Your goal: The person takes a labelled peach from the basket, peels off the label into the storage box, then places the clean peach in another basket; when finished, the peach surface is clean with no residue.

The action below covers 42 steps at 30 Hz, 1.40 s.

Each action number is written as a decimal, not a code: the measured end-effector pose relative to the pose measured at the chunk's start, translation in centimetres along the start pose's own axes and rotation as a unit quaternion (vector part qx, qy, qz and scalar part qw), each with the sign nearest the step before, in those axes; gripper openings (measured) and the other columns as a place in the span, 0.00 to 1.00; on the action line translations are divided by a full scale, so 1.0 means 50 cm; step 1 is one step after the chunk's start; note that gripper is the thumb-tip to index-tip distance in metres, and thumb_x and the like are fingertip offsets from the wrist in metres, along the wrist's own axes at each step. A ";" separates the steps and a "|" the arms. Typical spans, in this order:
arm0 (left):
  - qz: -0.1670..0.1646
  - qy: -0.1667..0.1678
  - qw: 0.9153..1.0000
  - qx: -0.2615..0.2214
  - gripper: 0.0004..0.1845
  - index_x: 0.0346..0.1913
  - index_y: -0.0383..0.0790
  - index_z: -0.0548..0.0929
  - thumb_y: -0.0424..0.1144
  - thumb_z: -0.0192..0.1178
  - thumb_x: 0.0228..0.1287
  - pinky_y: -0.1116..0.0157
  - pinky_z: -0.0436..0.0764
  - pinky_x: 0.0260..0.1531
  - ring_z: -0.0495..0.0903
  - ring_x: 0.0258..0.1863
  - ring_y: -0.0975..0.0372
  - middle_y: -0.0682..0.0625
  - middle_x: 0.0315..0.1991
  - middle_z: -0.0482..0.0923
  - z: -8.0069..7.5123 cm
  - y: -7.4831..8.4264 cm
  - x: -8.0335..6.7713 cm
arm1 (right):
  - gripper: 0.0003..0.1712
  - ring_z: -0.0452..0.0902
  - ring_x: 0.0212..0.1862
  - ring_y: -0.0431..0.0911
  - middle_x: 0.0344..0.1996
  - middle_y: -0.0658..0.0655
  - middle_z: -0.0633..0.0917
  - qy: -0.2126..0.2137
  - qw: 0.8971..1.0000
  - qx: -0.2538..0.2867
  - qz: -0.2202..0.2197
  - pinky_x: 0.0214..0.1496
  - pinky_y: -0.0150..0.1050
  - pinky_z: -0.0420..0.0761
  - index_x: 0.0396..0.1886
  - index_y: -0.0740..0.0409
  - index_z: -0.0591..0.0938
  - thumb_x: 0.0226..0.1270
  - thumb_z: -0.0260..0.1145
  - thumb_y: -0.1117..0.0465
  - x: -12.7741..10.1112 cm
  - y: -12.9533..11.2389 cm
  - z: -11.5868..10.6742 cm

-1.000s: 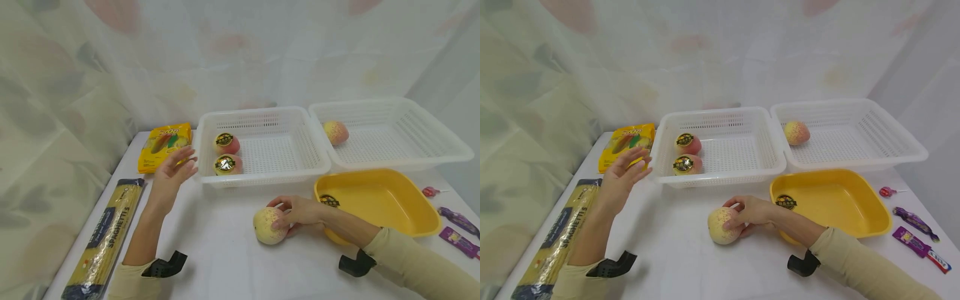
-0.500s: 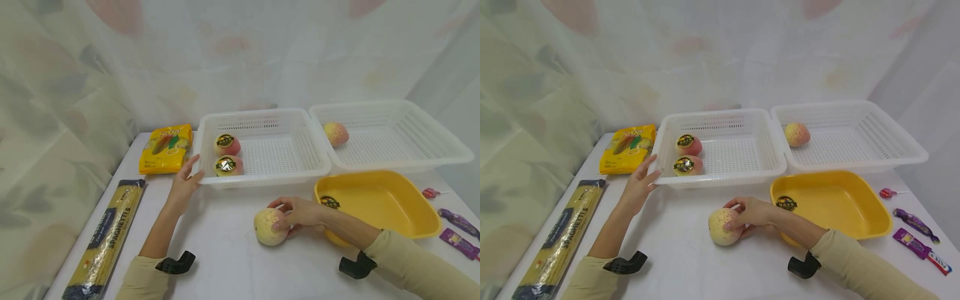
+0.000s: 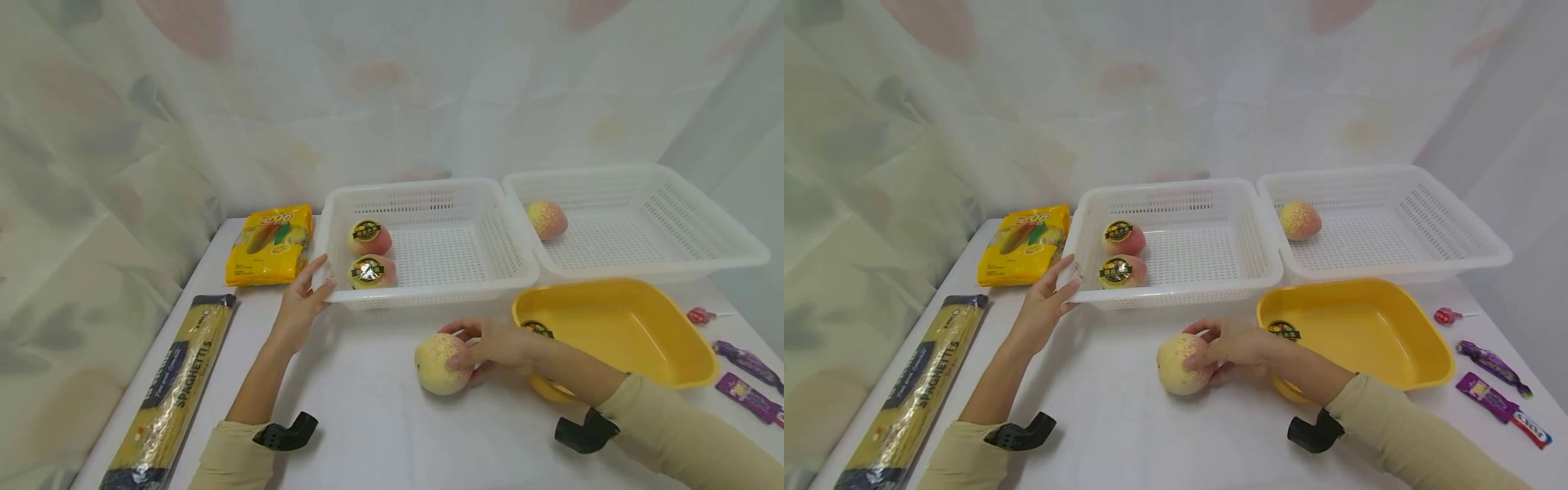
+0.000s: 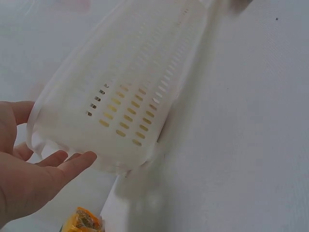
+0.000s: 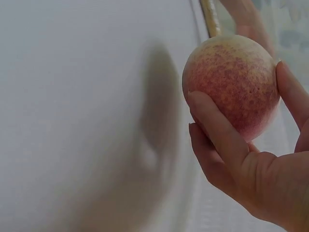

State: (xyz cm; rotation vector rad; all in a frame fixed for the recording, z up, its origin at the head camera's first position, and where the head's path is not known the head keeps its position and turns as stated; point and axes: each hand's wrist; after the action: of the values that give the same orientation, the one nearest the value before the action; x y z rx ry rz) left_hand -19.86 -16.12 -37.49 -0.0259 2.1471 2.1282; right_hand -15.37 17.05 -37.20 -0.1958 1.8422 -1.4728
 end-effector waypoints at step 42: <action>0.018 -0.022 1.000 0.007 0.33 0.74 0.46 0.56 0.38 0.55 0.71 0.62 0.75 0.54 0.63 0.65 0.48 0.51 0.75 0.44 -0.008 -0.007 -0.001 | 0.45 0.79 0.44 0.47 0.45 0.54 0.78 0.133 0.987 -0.084 0.029 0.52 0.49 0.78 0.73 0.72 0.38 0.74 0.55 0.55 -0.086 -0.014 -0.482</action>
State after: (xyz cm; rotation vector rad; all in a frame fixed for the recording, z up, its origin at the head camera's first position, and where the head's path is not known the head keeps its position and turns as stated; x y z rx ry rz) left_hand -19.81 -16.52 -37.83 0.0600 2.1544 2.1125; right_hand -27.84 37.78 -33.41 -0.0265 2.1704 -1.3558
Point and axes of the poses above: each hand's wrist, its own x-axis towards the middle knuckle, its own z-axis out of the palm, y = z × x
